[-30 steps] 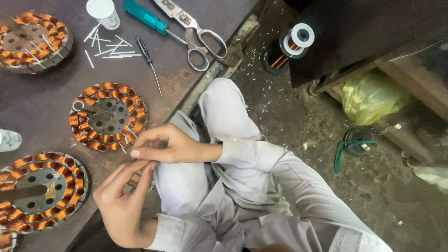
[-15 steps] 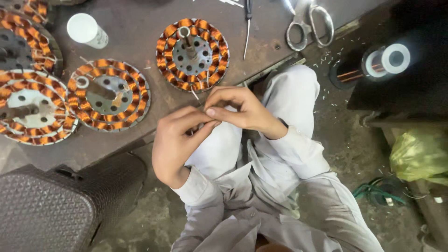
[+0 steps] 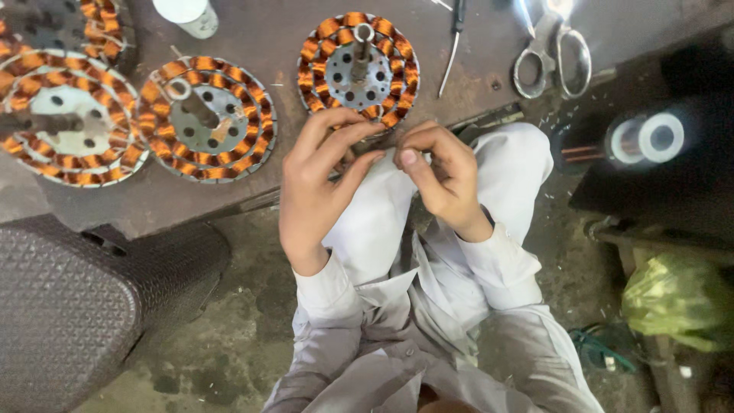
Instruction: The person sits on the floor and assembles a motor stator by inserting white plastic pins into the copper windings. They use a screwdriver to push the pins in and scissors to trim the excess. The person works on multiple stators placed on a table.
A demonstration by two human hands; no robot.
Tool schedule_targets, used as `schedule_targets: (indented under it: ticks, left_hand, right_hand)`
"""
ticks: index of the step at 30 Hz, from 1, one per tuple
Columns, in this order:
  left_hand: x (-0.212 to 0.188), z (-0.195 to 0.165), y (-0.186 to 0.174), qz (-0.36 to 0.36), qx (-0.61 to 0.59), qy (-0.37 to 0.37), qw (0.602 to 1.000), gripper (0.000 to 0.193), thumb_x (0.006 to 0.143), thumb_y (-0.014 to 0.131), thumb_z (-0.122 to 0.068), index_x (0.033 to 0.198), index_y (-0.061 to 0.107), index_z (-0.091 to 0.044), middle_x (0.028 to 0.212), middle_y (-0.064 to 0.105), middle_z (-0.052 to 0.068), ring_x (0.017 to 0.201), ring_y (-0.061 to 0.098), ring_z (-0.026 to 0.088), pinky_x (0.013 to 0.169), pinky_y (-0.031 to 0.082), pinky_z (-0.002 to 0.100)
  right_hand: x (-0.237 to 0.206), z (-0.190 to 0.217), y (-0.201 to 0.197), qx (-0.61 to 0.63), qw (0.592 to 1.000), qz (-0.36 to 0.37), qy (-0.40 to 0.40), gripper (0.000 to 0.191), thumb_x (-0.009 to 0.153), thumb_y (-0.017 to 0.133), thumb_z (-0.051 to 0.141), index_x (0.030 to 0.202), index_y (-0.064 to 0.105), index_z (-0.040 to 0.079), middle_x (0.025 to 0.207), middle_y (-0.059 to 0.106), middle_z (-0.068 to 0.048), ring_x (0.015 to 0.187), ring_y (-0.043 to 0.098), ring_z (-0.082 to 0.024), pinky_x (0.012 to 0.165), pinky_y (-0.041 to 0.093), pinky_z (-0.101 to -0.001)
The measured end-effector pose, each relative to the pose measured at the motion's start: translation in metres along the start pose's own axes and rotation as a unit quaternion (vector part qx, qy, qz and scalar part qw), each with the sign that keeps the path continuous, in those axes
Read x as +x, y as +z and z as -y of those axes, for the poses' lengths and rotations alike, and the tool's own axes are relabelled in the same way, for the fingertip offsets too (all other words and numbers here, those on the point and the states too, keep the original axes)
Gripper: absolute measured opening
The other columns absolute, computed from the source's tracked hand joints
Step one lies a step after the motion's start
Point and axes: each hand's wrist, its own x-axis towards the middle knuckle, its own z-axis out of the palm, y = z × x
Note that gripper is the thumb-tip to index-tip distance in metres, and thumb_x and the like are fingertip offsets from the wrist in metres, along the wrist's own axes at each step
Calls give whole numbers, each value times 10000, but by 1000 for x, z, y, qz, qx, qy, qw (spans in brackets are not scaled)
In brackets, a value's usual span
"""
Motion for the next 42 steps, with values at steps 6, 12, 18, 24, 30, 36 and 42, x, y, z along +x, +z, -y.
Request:
schedule_targets:
  ticks: [6, 12, 18, 24, 30, 36, 42]
  left_hand:
    - [0, 15, 0, -44, 21, 44, 998, 174, 906, 804, -46, 1066, 739, -67, 1037, 699, 54, 876, 718, 189, 747, 564, 302]
    - [0, 28, -8, -63, 5, 71, 996, 155, 930, 728, -81, 1085, 731, -94, 1073, 709, 49, 984, 727, 219, 853, 582, 330]
    - [-1, 37, -14, -78, 13, 93, 993, 162, 951, 731, -171, 1107, 731, -128, 1090, 714, 23, 991, 722, 227, 870, 571, 332]
    - [-4, 52, -18, -72, 4, 111, 991, 207, 977, 698, -226, 1162, 719, -136, 1161, 702, 24, 1061, 719, 229, 918, 581, 326]
    - [-4, 59, -18, -53, 14, 100, 994, 190, 968, 710, -228, 1132, 735, -135, 1134, 712, 27, 1043, 723, 234, 906, 583, 336]
    - [-3, 59, -22, -33, -9, 87, 996, 209, 950, 717, -223, 1132, 729, -123, 1152, 704, 23, 896, 719, 188, 819, 584, 301]
    - [-1, 57, -23, -37, -17, 98, 994, 197, 960, 726, -242, 1115, 728, -121, 1150, 699, 16, 883, 712, 171, 800, 574, 288]
  right_hand:
    - [-2, -18, 3, 47, 996, -79, 22, 78, 1133, 540, 72, 1118, 529, -3, 1018, 629, -78, 896, 590, -129, 849, 503, -271]
    - [17, -20, 13, 10, 987, -159, 30, 122, 1154, 560, 142, 1112, 491, 51, 839, 539, -3, 672, 485, -70, 622, 400, -223]
    - [21, 13, 42, -326, 896, -181, -241, 215, 1111, 634, 108, 1231, 485, 10, 1177, 484, -134, 1082, 515, -220, 934, 443, -361]
    - [23, 15, 48, -501, 813, -85, -284, 145, 1036, 775, 23, 1144, 679, 39, 1221, 568, -97, 1193, 446, -334, 1039, 406, -450]
    - [19, -1, 44, -453, 846, -84, -267, 178, 1009, 760, 4, 1178, 712, 30, 1152, 597, -92, 1184, 480, -302, 1044, 422, -431]
    - [23, -1, 44, -448, 851, -50, -269, 138, 1051, 767, 31, 1178, 716, 29, 1144, 636, -98, 1145, 501, -311, 1008, 428, -405]
    - [22, -5, 36, -423, 875, -57, -230, 57, 1069, 732, 18, 1070, 674, 19, 1046, 643, -102, 1063, 527, -311, 962, 423, -394]
